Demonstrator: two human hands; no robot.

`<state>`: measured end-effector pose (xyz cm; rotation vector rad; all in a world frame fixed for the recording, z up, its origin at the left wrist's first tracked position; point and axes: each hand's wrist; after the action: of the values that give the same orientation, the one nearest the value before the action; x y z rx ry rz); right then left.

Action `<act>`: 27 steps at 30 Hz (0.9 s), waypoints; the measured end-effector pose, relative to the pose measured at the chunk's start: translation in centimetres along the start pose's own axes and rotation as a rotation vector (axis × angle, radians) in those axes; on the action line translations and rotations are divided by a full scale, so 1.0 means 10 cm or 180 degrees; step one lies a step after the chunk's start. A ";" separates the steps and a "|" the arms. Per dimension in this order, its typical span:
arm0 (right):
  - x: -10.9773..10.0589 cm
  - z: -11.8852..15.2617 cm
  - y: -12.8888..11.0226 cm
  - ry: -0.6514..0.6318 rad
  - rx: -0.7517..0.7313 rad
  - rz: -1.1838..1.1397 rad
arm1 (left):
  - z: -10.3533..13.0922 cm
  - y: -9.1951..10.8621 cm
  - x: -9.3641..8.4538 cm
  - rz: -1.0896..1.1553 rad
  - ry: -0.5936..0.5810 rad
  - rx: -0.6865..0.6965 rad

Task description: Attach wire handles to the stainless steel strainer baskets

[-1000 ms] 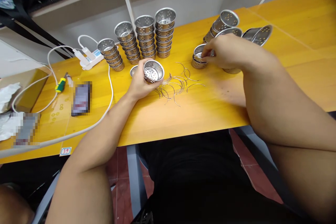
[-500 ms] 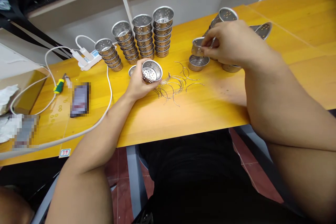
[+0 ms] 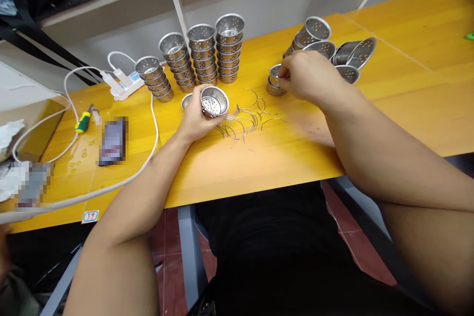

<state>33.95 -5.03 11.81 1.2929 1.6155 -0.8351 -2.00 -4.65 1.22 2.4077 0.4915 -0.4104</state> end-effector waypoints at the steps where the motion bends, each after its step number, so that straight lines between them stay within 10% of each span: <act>1: 0.02 0.00 0.01 -0.0004 0.0070 0.0011 | 0.00 0.00 0.00 0.0004 0.0003 0.0012; 15: -0.01 0.03 -0.05 0.0003 0.0452 -0.0520 | 0.00 -0.04 -0.02 0.0020 -0.0115 0.0125; 22: 0.21 0.25 -0.47 0.0522 -0.1636 -0.2583 | 0.03 0.01 0.01 0.0171 -0.0474 0.0392; 27: 0.33 0.25 -0.66 0.0486 -0.1834 -0.2768 | 0.03 0.12 0.06 0.0342 -0.0668 0.0242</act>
<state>27.83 -7.52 7.69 0.2179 2.3532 -0.6683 -0.98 -5.55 1.31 2.4154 0.2564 -0.6358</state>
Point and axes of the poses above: each hand's wrist, its own z-axis away from the middle knuckle, its own x-axis out of the palm, y = z × x, and after that the axes turned 12 degrees about y, right-handed
